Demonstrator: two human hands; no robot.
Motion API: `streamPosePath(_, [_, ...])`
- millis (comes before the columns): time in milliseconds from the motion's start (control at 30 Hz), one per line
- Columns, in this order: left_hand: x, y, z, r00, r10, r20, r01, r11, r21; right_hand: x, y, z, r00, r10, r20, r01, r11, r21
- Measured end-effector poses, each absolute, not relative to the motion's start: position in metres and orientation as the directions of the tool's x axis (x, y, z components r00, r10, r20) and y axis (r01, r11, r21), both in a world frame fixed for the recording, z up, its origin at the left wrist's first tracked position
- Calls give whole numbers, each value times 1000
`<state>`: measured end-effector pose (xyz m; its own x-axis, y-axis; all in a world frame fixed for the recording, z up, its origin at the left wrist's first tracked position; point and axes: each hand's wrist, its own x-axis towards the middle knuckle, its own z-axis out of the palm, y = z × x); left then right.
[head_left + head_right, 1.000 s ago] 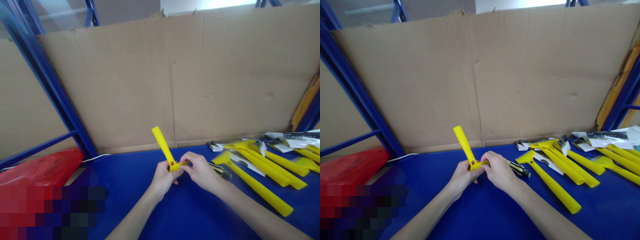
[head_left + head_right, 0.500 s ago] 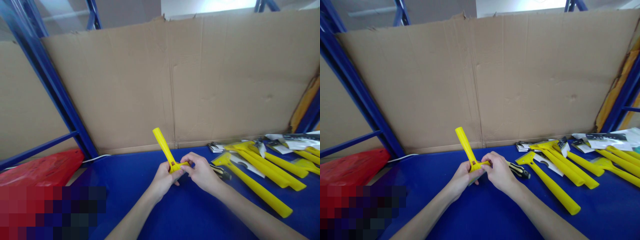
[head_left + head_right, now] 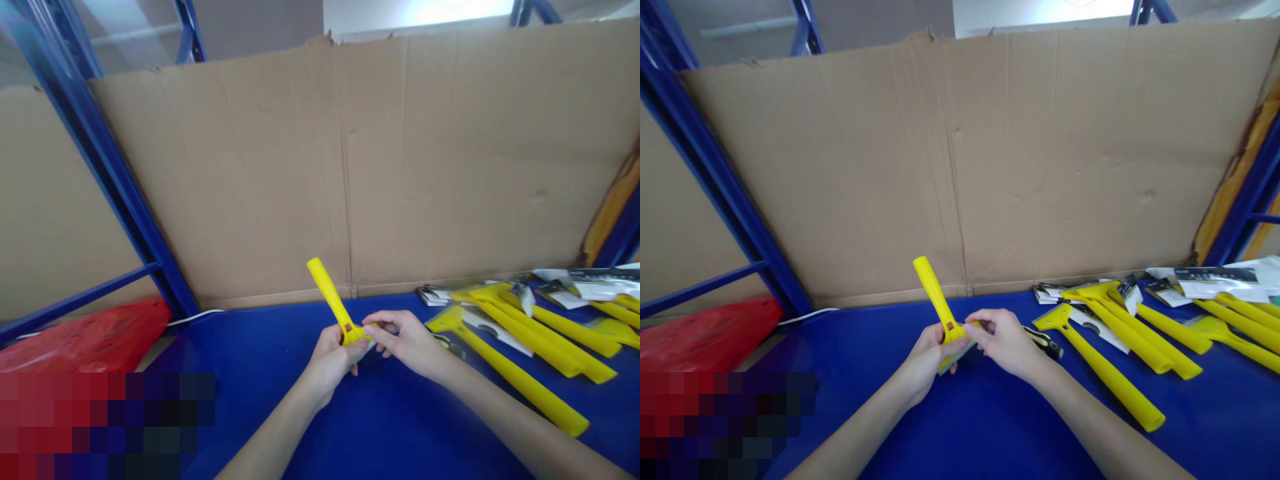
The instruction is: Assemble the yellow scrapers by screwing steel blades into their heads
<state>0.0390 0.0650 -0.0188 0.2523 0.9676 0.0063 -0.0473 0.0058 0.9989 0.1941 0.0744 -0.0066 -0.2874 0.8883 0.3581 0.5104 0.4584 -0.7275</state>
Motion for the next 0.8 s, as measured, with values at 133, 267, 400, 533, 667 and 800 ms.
streamPosePath(133, [40, 66, -18, 142, 989, -32, -71, 43, 997, 211, 73, 7, -164, 863, 478, 694, 445, -566])
streamPosePath(267, [42, 70, -18, 24, 999, -36, -85, 38, 996, 237, 64, 3, -184, 840, 510, 864, 385, -323])
streamPosePath(400, [40, 73, -18, -70, 997, -21, -99, 14, 995, 256, 53, -14, -203, 867, 455, 939, 304, -162])
streamPosePath(533, [36, 76, -21, -111, 993, 42, -83, -51, 995, 265, 49, -24, -217, 873, 436, 948, 296, -121])
streamPosePath(667, [32, 80, -25, -179, 981, 70, -35, -77, 996, 266, 43, -23, -220, 807, 548, 883, 403, -239])
streamPosePath(800, [32, 80, -27, -192, 978, 86, 29, -82, 996, 260, 33, -19, -230, 786, 573, 785, 498, -368])
